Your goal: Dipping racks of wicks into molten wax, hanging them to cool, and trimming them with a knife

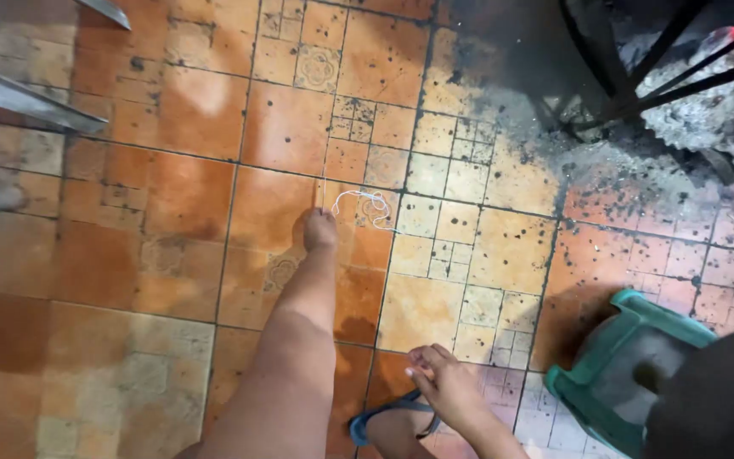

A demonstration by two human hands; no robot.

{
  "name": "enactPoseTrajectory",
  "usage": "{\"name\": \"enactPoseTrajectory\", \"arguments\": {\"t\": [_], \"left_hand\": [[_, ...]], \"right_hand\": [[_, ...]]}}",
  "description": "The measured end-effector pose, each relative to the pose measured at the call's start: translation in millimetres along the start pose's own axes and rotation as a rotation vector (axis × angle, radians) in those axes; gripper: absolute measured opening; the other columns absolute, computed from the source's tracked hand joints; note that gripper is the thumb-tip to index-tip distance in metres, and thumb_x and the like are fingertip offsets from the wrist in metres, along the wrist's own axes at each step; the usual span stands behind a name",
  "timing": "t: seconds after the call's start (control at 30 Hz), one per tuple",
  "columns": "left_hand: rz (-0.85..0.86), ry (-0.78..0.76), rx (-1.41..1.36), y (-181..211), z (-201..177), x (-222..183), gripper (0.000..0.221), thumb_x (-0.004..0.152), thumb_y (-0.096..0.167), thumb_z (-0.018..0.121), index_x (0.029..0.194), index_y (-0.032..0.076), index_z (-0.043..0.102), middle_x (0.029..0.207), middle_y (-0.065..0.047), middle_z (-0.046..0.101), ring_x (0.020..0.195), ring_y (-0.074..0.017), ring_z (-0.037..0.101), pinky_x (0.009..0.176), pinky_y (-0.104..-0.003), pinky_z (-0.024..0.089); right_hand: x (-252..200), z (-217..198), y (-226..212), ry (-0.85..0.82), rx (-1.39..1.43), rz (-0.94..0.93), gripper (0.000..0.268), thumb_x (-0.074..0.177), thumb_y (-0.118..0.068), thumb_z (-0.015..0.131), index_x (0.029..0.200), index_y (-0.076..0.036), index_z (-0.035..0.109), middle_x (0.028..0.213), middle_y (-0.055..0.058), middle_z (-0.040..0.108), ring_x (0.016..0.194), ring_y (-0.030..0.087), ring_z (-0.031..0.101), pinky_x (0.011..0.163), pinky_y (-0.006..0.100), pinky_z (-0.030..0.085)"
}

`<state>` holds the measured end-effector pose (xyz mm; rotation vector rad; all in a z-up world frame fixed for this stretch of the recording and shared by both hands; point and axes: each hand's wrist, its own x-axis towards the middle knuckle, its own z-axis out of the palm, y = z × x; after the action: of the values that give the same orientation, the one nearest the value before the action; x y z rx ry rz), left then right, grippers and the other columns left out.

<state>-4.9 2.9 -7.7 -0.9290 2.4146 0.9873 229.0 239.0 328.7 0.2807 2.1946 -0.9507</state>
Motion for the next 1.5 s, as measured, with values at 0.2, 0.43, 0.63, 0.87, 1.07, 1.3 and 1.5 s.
{"name": "enactPoseTrajectory", "arguments": {"t": [0.2, 0.43, 0.63, 0.87, 1.07, 1.3, 1.5], "left_hand": [[0.155, 0.225, 0.193, -3.0, 38.3, 15.1, 0.025, 0.082, 0.034, 0.071, 0.087, 0.011, 0.078, 0.093, -0.015, 0.072, 0.088, -0.0371, 0.070, 0.075, -0.050, 0.055], [0.421, -0.284, -0.127, 107.7, -69.1, -71.8, 0.032, 0.075, 0.034, 0.089, 0.077, 0.016, 0.062, 0.073, -0.003, 0.071, 0.067, -0.0153, 0.068, 0.062, -0.033, 0.051], [0.883, -0.536, 0.049, 285.1, -281.4, -238.2, 0.021, 0.080, 0.017, 0.084, 0.091, 0.009, 0.068, 0.083, -0.017, 0.074, 0.089, -0.0403, 0.074, 0.077, -0.048, 0.057], [1.107, -0.651, 0.165, 430.2, -459.9, -419.4, 0.018, 0.084, 0.020, 0.078, 0.094, 0.012, 0.066, 0.088, -0.014, 0.075, 0.096, -0.0369, 0.072, 0.081, -0.048, 0.054], [1.291, -0.611, 0.093, 491.2, -512.5, -496.4, 0.023, 0.081, 0.026, 0.080, 0.093, 0.013, 0.066, 0.084, -0.013, 0.075, 0.083, -0.0340, 0.074, 0.071, -0.044, 0.057], [1.212, -1.014, -0.023, 534.3, -582.4, -621.1, 0.015, 0.086, 0.006, 0.069, 0.100, 0.007, 0.064, 0.064, -0.008, 0.063, 0.045, -0.0187, 0.062, 0.041, -0.028, 0.050], [0.892, -1.416, -0.331, 536.9, -607.2, -719.3, 0.027, 0.081, -0.007, 0.073, 0.102, 0.007, 0.063, 0.064, -0.007, 0.060, 0.047, -0.0195, 0.063, 0.039, -0.031, 0.052]], "right_hand": [[24.1, 20.9, 29.3, -0.047, 0.095, 0.016, 0.020, 0.092, -0.028, 0.069, 0.109, -0.018, 0.070, 0.101, 0.001, 0.069, 0.092, 0.017, 0.072, 0.082, 0.031, 0.057], [36.5, -28.5, -24.7, 0.292, 0.198, -0.084, 0.024, 0.095, -0.019, 0.065, 0.114, -0.012, 0.076, 0.124, 0.004, 0.075, 0.085, 0.018, 0.069, 0.077, 0.032, 0.053], [11.0, -160.3, -145.2, 0.489, 0.502, -0.231, 0.036, 0.098, -0.009, 0.064, 0.133, -0.017, 0.068, 0.118, 0.011, 0.075, 0.091, 0.024, 0.075, 0.078, 0.035, 0.059], [-103.3, -258.5, -241.5, 0.434, 0.685, -0.385, 0.038, 0.092, -0.007, 0.071, 0.130, -0.011, 0.071, 0.108, 0.012, 0.079, 0.086, 0.017, 0.074, 0.071, 0.025, 0.059], [-217.8, -309.0, -279.4, 0.745, 0.377, -0.189, 0.016, 0.086, -0.032, 0.082, 0.101, -0.032, 0.082, 0.081, -0.008, 0.079, 0.077, 0.010, 0.074, 0.064, 0.025, 0.054], [-350.5, -315.5, -291.7, 0.961, 0.563, -0.370, 0.016, 0.083, -0.015, 0.084, 0.100, -0.014, 0.083, 0.080, 0.007, 0.080, 0.074, 0.013, 0.071, 0.068, 0.029, 0.057], [-455.2, -249.6, -246.1, 1.243, 0.433, -0.204, 0.016, 0.081, -0.018, 0.084, 0.098, -0.015, 0.084, 0.085, 0.010, 0.080, 0.084, 0.025, 0.076, 0.075, 0.039, 0.060]]}}
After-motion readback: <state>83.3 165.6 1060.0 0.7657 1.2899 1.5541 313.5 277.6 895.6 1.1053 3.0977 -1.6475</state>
